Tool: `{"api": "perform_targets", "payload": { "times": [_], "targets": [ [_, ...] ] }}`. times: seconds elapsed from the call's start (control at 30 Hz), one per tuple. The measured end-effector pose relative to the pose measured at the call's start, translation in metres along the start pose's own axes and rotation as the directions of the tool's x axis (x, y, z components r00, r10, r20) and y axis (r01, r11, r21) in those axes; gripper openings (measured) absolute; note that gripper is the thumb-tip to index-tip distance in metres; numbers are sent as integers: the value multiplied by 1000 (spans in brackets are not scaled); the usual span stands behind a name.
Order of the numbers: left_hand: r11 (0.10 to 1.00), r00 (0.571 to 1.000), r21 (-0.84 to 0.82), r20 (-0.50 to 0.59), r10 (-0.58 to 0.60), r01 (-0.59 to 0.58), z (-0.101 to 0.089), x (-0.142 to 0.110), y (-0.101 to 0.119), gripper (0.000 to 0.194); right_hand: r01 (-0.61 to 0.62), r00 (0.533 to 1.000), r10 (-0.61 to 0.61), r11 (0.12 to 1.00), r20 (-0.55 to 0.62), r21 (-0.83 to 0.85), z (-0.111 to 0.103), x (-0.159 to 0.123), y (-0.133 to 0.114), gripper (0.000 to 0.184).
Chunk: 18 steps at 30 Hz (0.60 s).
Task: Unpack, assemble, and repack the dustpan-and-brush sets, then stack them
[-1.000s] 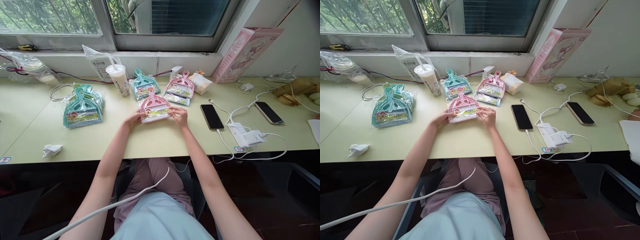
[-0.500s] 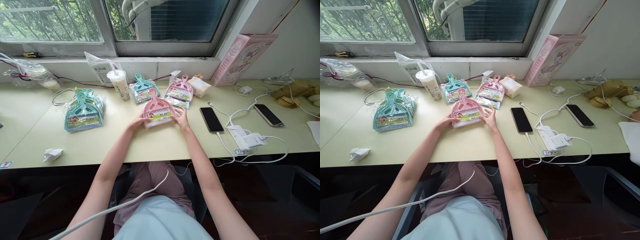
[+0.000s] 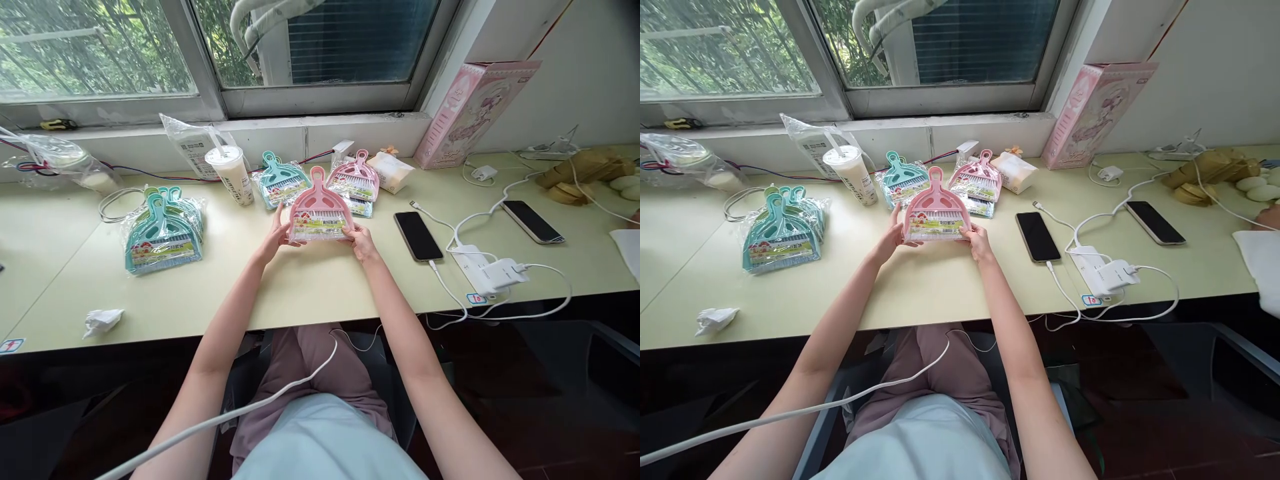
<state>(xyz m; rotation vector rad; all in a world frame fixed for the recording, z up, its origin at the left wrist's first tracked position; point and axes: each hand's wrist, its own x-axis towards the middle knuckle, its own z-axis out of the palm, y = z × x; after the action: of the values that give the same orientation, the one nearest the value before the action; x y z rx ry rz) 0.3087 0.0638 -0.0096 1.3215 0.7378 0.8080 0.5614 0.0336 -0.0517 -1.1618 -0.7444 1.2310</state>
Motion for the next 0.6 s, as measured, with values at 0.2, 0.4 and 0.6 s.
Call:
{"api": "perform_targets", "payload": {
  "times": [0.2,0.4,0.6],
  "targets": [
    [948,987,274,42,156,-161,11,-3,0,87,18,997,-13,998,-76,64,1,0,-2,23],
    [953,971,275,-162,179,-130,12,10,-20,39,12,1000,-13,1000,11,20,6,-7,-1,35],
    [975,932,164,-303,197,-153,15,10,-19,64,-9,997,10,1000,77,-9,12,-7,1,37]
  ]
}}
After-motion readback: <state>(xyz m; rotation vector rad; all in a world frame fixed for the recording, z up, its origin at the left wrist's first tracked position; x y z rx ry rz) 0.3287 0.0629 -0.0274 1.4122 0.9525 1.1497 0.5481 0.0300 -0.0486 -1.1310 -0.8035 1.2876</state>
